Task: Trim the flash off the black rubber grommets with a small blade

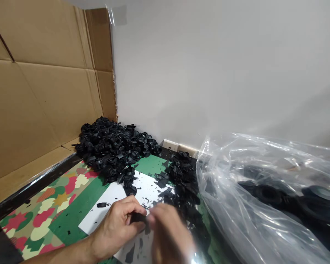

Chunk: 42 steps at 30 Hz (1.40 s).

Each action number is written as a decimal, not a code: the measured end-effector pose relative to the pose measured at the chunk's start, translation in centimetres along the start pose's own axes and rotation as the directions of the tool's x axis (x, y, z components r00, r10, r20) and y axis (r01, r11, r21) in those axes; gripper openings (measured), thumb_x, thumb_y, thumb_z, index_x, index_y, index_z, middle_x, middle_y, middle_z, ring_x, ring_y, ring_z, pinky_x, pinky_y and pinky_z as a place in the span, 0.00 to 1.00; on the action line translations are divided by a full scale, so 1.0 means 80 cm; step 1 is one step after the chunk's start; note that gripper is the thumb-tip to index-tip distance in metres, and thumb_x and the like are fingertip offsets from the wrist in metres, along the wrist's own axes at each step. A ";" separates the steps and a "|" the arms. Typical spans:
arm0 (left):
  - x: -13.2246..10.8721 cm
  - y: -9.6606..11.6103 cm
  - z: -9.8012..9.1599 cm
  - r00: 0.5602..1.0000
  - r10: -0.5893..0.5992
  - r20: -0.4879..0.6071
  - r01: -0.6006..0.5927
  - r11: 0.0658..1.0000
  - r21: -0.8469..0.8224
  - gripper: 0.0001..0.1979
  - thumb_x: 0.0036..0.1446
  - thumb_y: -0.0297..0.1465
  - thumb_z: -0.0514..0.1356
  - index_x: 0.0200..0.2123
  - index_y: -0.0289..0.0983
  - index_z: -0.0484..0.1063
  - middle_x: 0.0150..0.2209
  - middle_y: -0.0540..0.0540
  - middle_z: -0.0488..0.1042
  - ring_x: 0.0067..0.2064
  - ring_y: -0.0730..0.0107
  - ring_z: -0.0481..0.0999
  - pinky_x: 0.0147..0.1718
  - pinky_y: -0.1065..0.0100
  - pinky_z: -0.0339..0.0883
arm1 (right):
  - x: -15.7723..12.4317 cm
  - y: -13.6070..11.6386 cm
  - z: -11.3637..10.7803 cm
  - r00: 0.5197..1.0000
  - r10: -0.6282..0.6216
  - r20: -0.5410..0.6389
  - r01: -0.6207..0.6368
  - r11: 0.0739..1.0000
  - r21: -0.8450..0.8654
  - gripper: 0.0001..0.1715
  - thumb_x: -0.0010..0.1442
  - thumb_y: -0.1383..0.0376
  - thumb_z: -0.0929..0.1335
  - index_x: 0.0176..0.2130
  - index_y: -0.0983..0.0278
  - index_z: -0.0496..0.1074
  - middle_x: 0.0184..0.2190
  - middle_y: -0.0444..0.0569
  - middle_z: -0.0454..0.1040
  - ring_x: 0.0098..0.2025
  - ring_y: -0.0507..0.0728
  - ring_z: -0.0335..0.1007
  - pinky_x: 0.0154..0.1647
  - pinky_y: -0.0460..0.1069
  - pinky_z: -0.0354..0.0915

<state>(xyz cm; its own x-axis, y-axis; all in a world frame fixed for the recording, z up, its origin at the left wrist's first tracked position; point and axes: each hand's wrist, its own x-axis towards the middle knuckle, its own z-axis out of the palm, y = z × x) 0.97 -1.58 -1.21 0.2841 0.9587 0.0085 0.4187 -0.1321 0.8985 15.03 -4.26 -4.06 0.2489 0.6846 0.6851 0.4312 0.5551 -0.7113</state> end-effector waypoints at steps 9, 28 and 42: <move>0.002 -0.003 0.001 0.998 -0.037 -0.050 0.030 0.992 -0.123 0.12 0.41 0.21 0.60 0.30 0.36 0.79 0.28 0.51 0.67 0.25 0.74 0.61 0.24 0.71 0.53 | 0.011 0.011 -0.022 0.878 0.463 -0.120 -0.456 0.886 0.080 0.16 0.56 0.51 0.70 0.34 0.61 0.74 0.33 0.46 0.75 0.24 0.52 0.71 0.29 0.47 0.67; 0.004 -0.003 -0.002 0.992 -0.065 -0.109 0.051 0.990 -0.134 0.05 0.41 0.21 0.63 0.25 0.35 0.74 0.22 0.53 0.65 0.24 0.74 0.60 0.23 0.71 0.51 | -0.005 -0.005 0.007 0.978 0.209 0.016 -0.202 0.920 0.336 0.09 0.58 0.57 0.70 0.32 0.60 0.76 0.30 0.49 0.74 0.30 0.57 0.71 0.31 0.50 0.68; 0.005 -0.008 0.000 0.987 -0.069 -0.145 0.053 0.992 -0.113 0.03 0.40 0.23 0.65 0.23 0.34 0.75 0.23 0.52 0.67 0.23 0.74 0.61 0.22 0.72 0.51 | -0.004 0.004 0.016 0.999 -0.010 0.052 -0.001 0.979 0.205 0.11 0.63 0.56 0.67 0.32 0.57 0.75 0.26 0.46 0.75 0.29 0.56 0.72 0.30 0.49 0.65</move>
<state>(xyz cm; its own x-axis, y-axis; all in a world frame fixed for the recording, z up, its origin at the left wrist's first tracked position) 0.82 -1.14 -1.76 0.1267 0.9919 0.0098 0.3333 -0.0518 0.9414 13.99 -3.70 -4.73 0.1989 0.7031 0.6827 0.2441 0.6391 -0.7294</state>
